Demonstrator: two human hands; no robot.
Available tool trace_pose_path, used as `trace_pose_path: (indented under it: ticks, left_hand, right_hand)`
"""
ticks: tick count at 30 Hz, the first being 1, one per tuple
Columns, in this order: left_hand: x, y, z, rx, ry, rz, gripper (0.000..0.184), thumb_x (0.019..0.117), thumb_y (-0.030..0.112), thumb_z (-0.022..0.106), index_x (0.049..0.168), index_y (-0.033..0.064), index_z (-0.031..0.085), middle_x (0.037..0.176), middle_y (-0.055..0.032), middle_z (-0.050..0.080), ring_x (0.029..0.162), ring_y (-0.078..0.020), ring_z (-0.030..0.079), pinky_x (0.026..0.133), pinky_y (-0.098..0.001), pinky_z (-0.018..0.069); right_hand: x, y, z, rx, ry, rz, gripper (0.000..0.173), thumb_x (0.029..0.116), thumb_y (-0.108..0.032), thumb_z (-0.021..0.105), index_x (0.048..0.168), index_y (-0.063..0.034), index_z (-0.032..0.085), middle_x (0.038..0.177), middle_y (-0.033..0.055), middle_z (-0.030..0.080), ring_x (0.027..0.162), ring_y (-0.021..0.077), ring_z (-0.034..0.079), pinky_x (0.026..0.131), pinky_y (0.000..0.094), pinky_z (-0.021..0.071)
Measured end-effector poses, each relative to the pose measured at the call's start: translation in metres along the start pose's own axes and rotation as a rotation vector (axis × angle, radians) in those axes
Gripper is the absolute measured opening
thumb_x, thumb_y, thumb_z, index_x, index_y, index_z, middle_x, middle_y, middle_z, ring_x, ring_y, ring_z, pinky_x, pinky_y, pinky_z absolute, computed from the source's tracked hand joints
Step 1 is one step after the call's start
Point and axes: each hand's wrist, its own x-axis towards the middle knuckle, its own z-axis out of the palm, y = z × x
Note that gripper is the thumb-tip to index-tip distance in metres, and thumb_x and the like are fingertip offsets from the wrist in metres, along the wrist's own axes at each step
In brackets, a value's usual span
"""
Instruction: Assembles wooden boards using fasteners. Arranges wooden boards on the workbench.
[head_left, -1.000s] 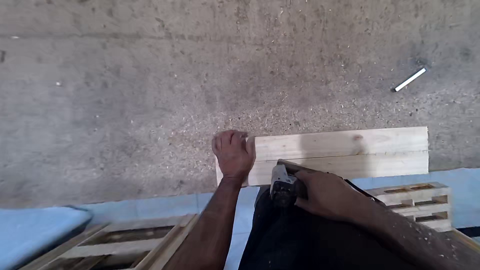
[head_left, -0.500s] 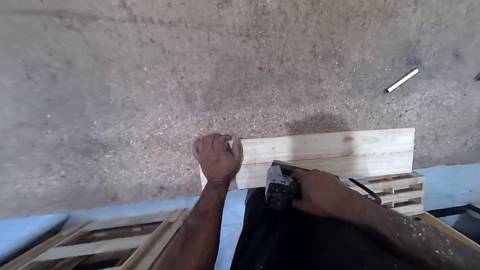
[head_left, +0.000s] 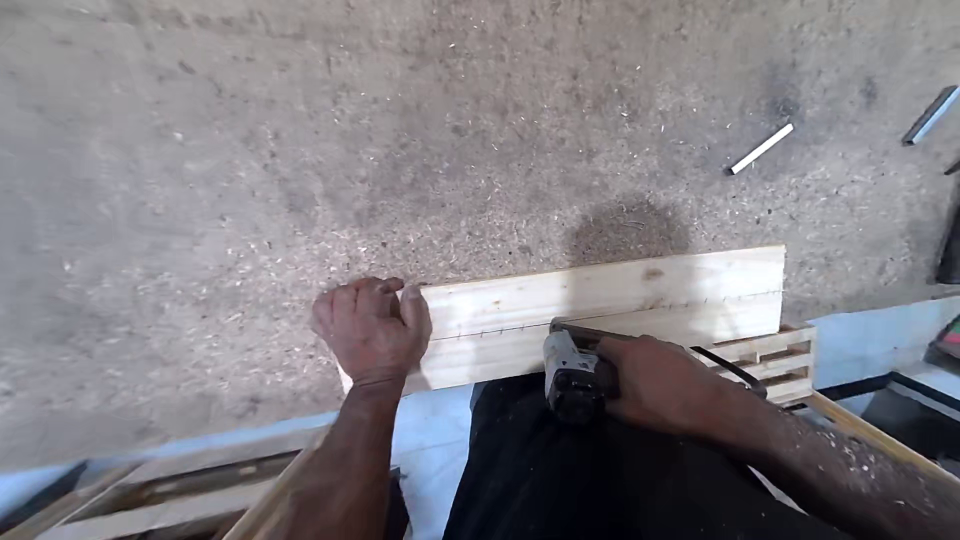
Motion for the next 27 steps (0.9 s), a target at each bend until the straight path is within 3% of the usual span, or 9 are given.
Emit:
trace_pose_path:
  ticks: [4, 20, 23, 27]
  left_hand:
    - [0.000, 0.001, 0.000, 0.000, 0.007, 0.007, 0.054, 0.1001, 0.051, 0.039, 0.108, 0.0076, 0.070, 0.118, -0.0212, 0.066, 0.120, -0.0441, 0.056, 0.107, -0.0625, 0.0349]
    - [0.000, 0.003, 0.001, -0.004, 0.002, 0.001, 0.059, 0.1005, 0.051, 0.036, 0.106, 0.0024, 0.069, 0.119, -0.0249, 0.067, 0.122, -0.0466, 0.056, 0.108, -0.0637, 0.0342]
    - [-0.001, 0.002, 0.001, -0.002, -0.009, -0.003, 0.059, 0.1005, 0.051, 0.036, 0.106, 0.0020, 0.069, 0.119, -0.0248, 0.067, 0.122, -0.0464, 0.056, 0.108, -0.0628, 0.0339]
    - [-0.001, 0.001, 0.001, -0.003, 0.004, -0.013, 0.059, 0.0996, 0.051, 0.037, 0.107, 0.0024, 0.069, 0.118, -0.0264, 0.066, 0.122, -0.0472, 0.056, 0.108, -0.0631, 0.0342]
  right_hand:
    - [-0.005, 0.022, -0.003, 0.008, -0.017, 0.022, 0.054, 0.0902, -0.056, 0.065, 0.127, -0.0184, 0.059, 0.102, 0.0111, 0.069, 0.097, 0.0329, 0.069, 0.079, 0.0576, 0.0553]
    - [-0.029, 0.112, -0.001, 0.034, -0.002, 0.096, 0.044, 0.0881, -0.053, 0.066, 0.116, -0.0200, 0.061, 0.094, 0.0075, 0.068, 0.091, 0.0296, 0.069, 0.075, 0.0559, 0.0555]
    - [-0.033, 0.127, 0.002, 0.051, 0.020, 0.105, 0.048, 0.0875, -0.055, 0.066, 0.123, -0.0234, 0.062, 0.095, 0.0058, 0.070, 0.092, 0.0278, 0.070, 0.076, 0.0554, 0.0565]
    - [-0.038, 0.142, 0.004, 0.070, 0.047, 0.115, 0.048, 0.0864, -0.057, 0.068, 0.122, -0.0249, 0.063, 0.096, 0.0045, 0.071, 0.092, 0.0263, 0.070, 0.076, 0.0551, 0.0571]
